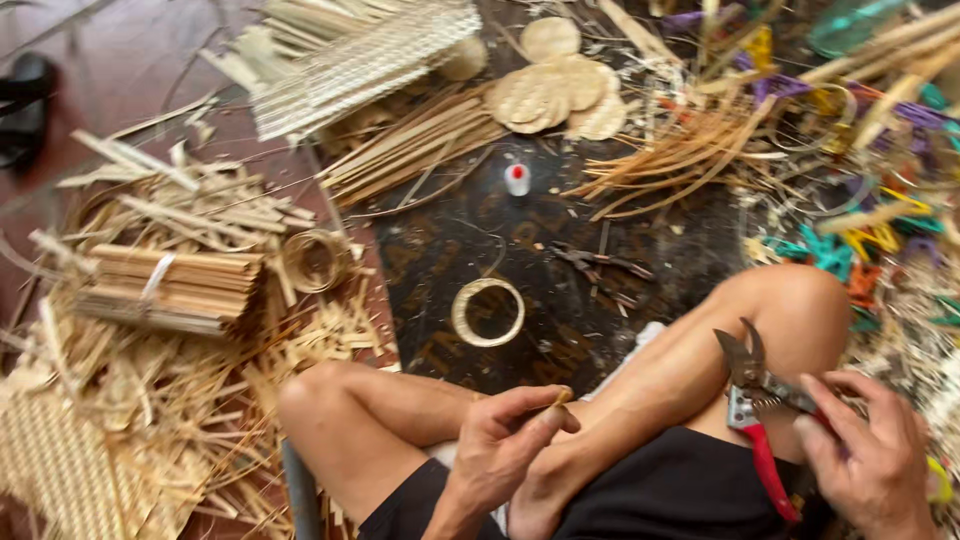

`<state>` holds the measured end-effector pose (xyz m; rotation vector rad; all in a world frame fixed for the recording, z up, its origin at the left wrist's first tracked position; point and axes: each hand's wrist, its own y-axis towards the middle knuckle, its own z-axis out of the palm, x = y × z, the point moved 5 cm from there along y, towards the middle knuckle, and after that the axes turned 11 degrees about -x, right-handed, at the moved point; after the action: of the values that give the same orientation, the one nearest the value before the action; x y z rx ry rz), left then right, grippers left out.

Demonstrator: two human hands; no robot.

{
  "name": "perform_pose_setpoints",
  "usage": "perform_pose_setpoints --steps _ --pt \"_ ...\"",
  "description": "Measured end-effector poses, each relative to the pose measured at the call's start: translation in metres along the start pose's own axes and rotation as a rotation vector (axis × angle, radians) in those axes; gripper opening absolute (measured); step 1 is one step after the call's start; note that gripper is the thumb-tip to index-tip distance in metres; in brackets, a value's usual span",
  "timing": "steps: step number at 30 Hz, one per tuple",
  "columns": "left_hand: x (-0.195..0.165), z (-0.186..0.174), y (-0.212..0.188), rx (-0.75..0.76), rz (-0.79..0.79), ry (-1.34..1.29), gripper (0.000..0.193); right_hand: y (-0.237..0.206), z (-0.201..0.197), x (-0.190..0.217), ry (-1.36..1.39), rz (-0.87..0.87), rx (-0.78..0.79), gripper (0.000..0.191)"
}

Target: The person sits on the floor and trims the edge of a woven bamboo sheet with shears, then rolls and shapes the sheet into a cylinder. They bend thin bamboo strips into rings, fit a woven round base into the ring, and secure the pieces together by hand to form a small open basket.

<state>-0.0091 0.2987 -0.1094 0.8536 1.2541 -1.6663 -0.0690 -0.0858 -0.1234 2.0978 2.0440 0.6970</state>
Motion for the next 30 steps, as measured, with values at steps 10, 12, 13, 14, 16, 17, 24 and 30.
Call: perform_pose_setpoints --steps 10,12,13,14,16,17,24,30 --pt "-0.057 -0.016 -0.01 -0.032 0.35 0.233 0.013 0.011 0.031 0.04 -0.107 0.029 0.208 0.11" --pt "-0.068 -0.02 -0.013 -0.052 0.404 0.326 0.013 0.0 0.031 0.028 0.027 0.005 0.218 0.103" --pt "-0.072 -0.021 -0.015 -0.06 0.416 0.372 0.012 -0.004 0.031 0.03 0.115 -0.012 0.222 0.1" --pt "-0.08 -0.021 -0.019 -0.061 0.498 0.368 0.01 -0.007 0.03 0.037 0.211 -0.033 0.227 0.097" --pt "-0.093 -0.022 -0.025 -0.053 0.662 0.367 0.007 -0.008 0.031 0.068 0.431 -0.092 0.261 0.09" --pt "-0.096 -0.023 -0.028 -0.063 0.689 0.395 0.006 -0.004 0.031 0.086 0.529 -0.128 0.287 0.087" --pt "-0.112 -0.046 -0.039 -0.233 0.855 0.497 0.015 0.063 0.035 0.221 0.798 -0.459 0.363 0.079" --pt "-0.113 -0.076 -0.034 -0.327 0.908 0.512 0.018 0.093 0.036 0.271 0.688 -0.635 0.237 0.068"
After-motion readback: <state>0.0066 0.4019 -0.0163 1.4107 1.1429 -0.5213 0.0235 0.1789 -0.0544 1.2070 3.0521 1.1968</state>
